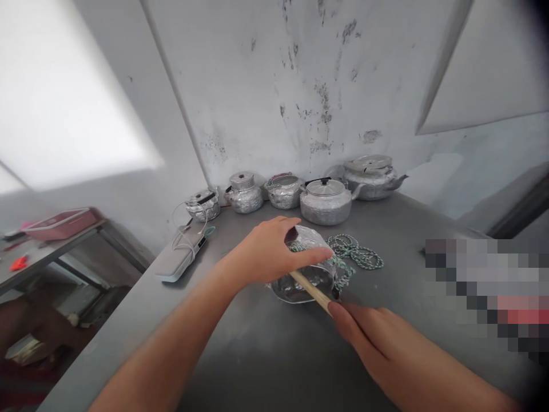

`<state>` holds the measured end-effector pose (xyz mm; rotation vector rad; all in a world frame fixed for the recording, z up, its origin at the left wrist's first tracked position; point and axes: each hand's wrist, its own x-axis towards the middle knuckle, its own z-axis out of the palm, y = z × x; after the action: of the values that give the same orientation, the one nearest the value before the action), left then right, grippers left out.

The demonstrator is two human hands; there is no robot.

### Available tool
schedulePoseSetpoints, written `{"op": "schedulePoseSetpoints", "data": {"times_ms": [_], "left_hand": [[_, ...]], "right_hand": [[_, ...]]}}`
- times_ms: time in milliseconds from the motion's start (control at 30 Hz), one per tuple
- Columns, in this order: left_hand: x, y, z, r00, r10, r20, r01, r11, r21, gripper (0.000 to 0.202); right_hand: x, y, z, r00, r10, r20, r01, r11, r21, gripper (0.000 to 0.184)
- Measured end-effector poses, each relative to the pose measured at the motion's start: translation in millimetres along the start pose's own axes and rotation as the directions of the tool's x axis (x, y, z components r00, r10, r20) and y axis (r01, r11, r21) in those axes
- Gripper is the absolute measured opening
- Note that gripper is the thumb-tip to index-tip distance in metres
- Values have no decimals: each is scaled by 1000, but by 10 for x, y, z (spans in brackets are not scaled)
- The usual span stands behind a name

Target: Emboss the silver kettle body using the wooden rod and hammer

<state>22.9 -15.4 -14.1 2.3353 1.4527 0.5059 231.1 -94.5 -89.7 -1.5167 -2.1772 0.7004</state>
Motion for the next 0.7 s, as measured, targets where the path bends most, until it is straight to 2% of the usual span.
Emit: {"op": "schedulePoseSetpoints", "data": {"times_ms": [100, 233, 367, 567, 700], "left_hand": [[0, 1, -5, 1000, -1, 5, 1, 1000, -4, 98], [3, 4, -5, 1000, -2, 0, 2, 1000, -2, 98], [4, 10, -7, 1000, -12, 9, 12, 1000, -5, 97], [0, 6, -7, 1000, -4, 2, 4, 1000, -3, 98], [2, 2, 0, 1000, -3, 1, 3, 1000, -2, 98]], "right_hand": [[-3, 12, 4, 1000, -23, -9, 23, 999, -26, 44], [-6, 21, 14, 1000, -3, -20, 4, 1000, 20, 52], [-5, 37, 35, 1000, -18, -25, 18, 1000, 4, 41], [-11, -9, 9, 1000, 6, 10, -6, 999, -46, 50], [-24, -15, -8, 1000, 30, 1, -30, 999, -20, 56]]}}
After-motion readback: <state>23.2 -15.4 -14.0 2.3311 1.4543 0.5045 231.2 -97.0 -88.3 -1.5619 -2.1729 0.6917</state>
